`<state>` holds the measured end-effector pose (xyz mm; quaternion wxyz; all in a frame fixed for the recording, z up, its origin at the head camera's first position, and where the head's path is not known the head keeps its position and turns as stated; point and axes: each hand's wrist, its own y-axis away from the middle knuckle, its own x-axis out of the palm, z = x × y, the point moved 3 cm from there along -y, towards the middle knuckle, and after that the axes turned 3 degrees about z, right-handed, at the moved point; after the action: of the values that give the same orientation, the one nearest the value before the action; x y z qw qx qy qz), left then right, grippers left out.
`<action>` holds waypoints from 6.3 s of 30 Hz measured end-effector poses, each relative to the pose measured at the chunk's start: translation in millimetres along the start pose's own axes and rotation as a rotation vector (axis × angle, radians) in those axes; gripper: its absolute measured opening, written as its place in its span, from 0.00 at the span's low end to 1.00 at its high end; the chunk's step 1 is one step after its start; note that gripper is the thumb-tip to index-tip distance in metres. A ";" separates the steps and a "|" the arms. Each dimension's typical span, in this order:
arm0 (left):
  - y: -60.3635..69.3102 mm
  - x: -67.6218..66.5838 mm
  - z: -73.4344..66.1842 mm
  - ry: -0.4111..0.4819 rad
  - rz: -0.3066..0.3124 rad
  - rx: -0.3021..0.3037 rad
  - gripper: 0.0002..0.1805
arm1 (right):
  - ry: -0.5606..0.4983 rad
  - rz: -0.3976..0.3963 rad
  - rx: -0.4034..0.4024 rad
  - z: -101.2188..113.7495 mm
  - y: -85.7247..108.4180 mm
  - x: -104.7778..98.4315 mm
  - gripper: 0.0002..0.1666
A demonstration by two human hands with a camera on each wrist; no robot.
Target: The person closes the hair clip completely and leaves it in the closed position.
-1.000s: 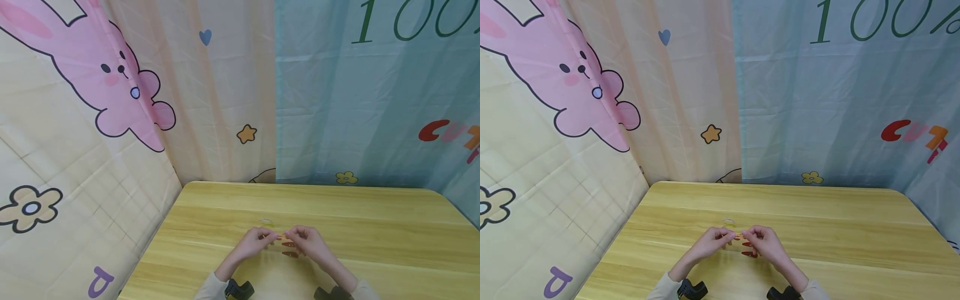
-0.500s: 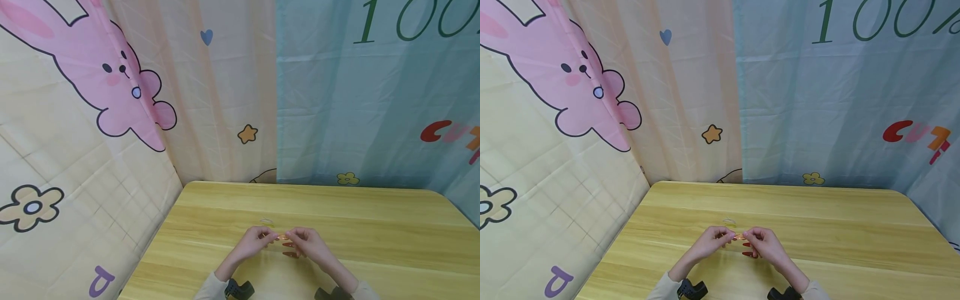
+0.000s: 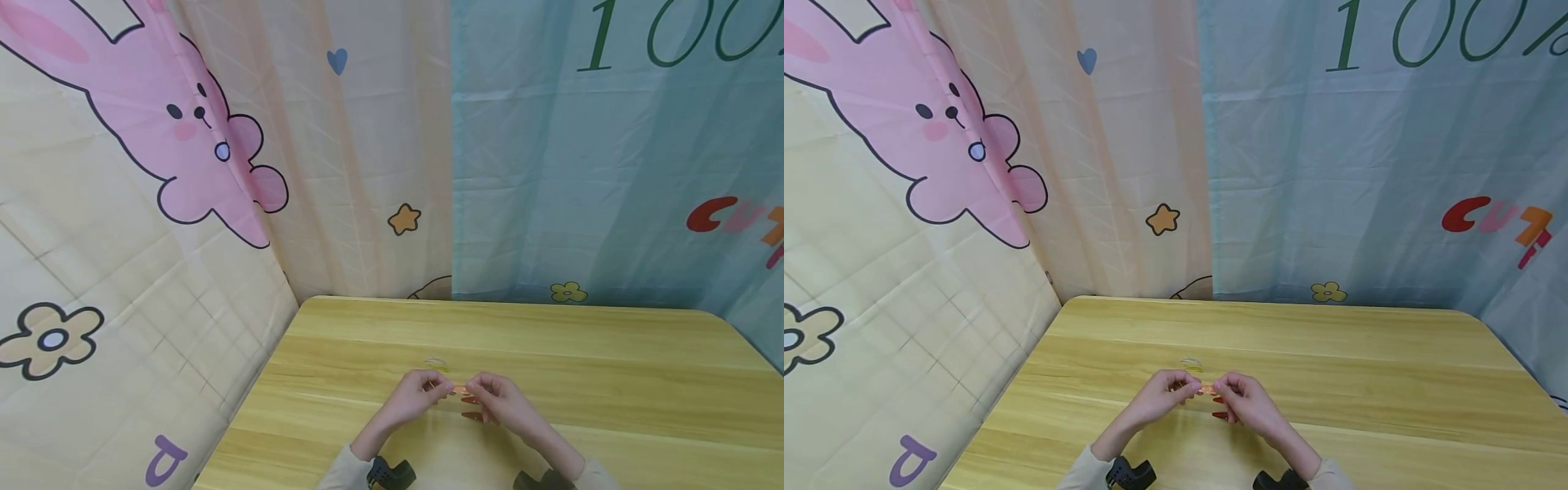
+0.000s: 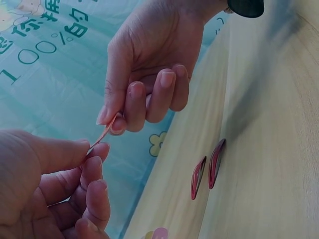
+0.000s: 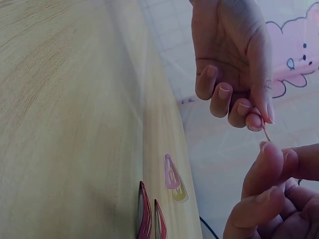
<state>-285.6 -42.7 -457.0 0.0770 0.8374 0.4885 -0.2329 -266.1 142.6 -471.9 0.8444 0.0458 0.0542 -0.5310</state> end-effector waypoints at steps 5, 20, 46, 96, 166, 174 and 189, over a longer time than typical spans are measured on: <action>-0.3 1.5 0.8 -0.004 0.001 0.004 0.10 | -0.021 0.033 -0.014 0.5 0.5 2.0 0.22; -0.7 2.7 1.7 0.026 0.009 0.021 0.09 | -0.088 0.061 -0.017 -0.9 -0.3 5.4 0.18; 2.3 3.2 -7.1 0.133 0.034 -0.045 0.08 | -0.132 0.079 -0.010 -4.7 -1.4 2.7 0.19; -0.9 3.6 9.9 0.152 0.037 -0.053 0.09 | -0.116 0.045 0.069 -7.4 -1.1 -1.5 0.20; -4.5 -9.0 26.4 -0.091 -0.074 -0.092 0.11 | 0.350 -0.267 0.218 -35.2 -22.6 -49.0 0.06; -5.1 -9.2 26.3 -0.091 -0.076 -0.102 0.10 | 0.378 -0.270 0.241 -33.0 -21.4 -49.7 0.05; -5.7 -18.1 29.6 -0.296 -0.151 -0.087 0.08 | 0.389 -0.254 0.213 -30.9 -21.5 -50.3 0.06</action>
<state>-307.3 -64.5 -474.1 0.1667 0.7508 0.5429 -0.3373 -308.5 182.4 -495.8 0.7349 0.2286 0.1647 -0.6168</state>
